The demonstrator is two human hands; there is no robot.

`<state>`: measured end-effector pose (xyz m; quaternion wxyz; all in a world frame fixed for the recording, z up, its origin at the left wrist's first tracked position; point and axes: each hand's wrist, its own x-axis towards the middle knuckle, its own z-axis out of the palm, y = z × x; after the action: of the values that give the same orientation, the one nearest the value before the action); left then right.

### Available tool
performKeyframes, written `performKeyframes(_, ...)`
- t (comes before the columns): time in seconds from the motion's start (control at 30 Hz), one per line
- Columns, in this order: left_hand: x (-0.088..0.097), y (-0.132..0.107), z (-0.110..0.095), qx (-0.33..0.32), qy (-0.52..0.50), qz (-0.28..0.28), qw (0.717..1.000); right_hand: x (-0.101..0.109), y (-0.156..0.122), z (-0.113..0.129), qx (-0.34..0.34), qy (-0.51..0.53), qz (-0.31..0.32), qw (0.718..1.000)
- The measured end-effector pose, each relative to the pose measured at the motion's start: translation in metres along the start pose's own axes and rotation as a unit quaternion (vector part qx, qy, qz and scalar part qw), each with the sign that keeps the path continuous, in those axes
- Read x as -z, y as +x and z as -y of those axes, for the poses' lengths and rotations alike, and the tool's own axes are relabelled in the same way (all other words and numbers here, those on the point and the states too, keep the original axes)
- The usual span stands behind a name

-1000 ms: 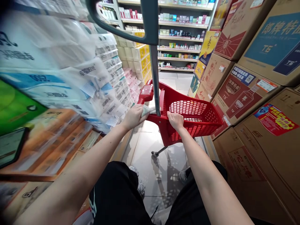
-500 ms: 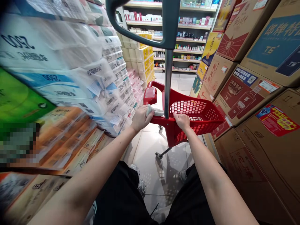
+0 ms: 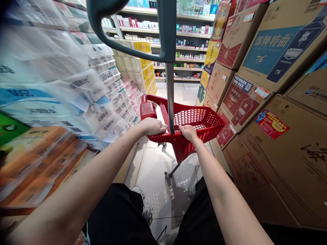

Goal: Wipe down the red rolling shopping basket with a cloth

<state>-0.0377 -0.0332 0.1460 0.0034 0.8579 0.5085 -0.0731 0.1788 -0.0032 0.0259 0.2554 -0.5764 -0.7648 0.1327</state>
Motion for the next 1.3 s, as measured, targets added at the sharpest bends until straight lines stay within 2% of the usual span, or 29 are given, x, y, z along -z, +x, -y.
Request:
performKeyframes(0.1,-0.002,-0.002,-0.001,0.003,0.006,0.001,1.000,0.002,-0.001,0.000,-0.008,0.009,-0.004,1.000)
performKeyframes(0.23,-0.005,-0.007,0.004,0.020,-0.026,-0.067,0.997,0.004,-0.009,0.005,-0.018,0.057,-0.020,0.998)
performKeyframes(0.33,-0.014,-0.014,0.007,0.060,-0.083,-0.156,0.982,0.004,-0.019,0.018,0.015,0.154,-0.062,0.986)
performKeyframes(0.4,-0.025,-0.020,0.006,0.090,-0.149,-0.248,0.953,0.005,-0.027,0.034,0.048,0.238,-0.104,0.964)
performKeyframes(0.53,-0.061,-0.032,-0.002,0.103,-0.268,-0.451,0.845,0.006,-0.035,0.069,0.107,0.353,-0.151,0.917)
performKeyframes(0.6,-0.079,-0.036,-0.007,0.083,-0.280,-0.529,0.797,0.002,-0.035,0.080,0.112,0.344,-0.157,0.919)
performKeyframes(0.63,-0.087,-0.037,-0.009,0.062,-0.281,-0.550,0.784,0.000,-0.034,0.082,0.103,0.323,-0.165,0.926)
performKeyframes(0.77,-0.111,-0.041,-0.011,-0.027,-0.264,-0.555,0.788,-0.008,-0.027,0.080,0.043,0.239,-0.217,0.946)
performKeyframes(0.9,-0.119,-0.046,-0.003,-0.053,-0.246,-0.550,0.796,-0.010,-0.019,0.079,0.018,0.225,-0.229,0.947)
performKeyframes(0.97,-0.116,-0.048,0.005,-0.046,-0.246,-0.532,0.809,-0.009,-0.018,0.080,-0.001,0.209,-0.229,0.951)
performKeyframes(1.13,-0.096,-0.049,0.031,0.040,-0.259,-0.472,0.842,-0.005,-0.017,0.084,-0.043,0.147,-0.203,0.967)
performKeyframes(1.23,-0.088,-0.049,0.038,0.041,-0.227,-0.456,0.860,-0.004,-0.017,0.084,-0.057,0.120,-0.186,0.973)
performKeyframes(1.3,-0.088,-0.051,0.035,0.031,-0.211,-0.446,0.869,-0.004,-0.017,0.084,-0.062,0.116,-0.187,0.974)
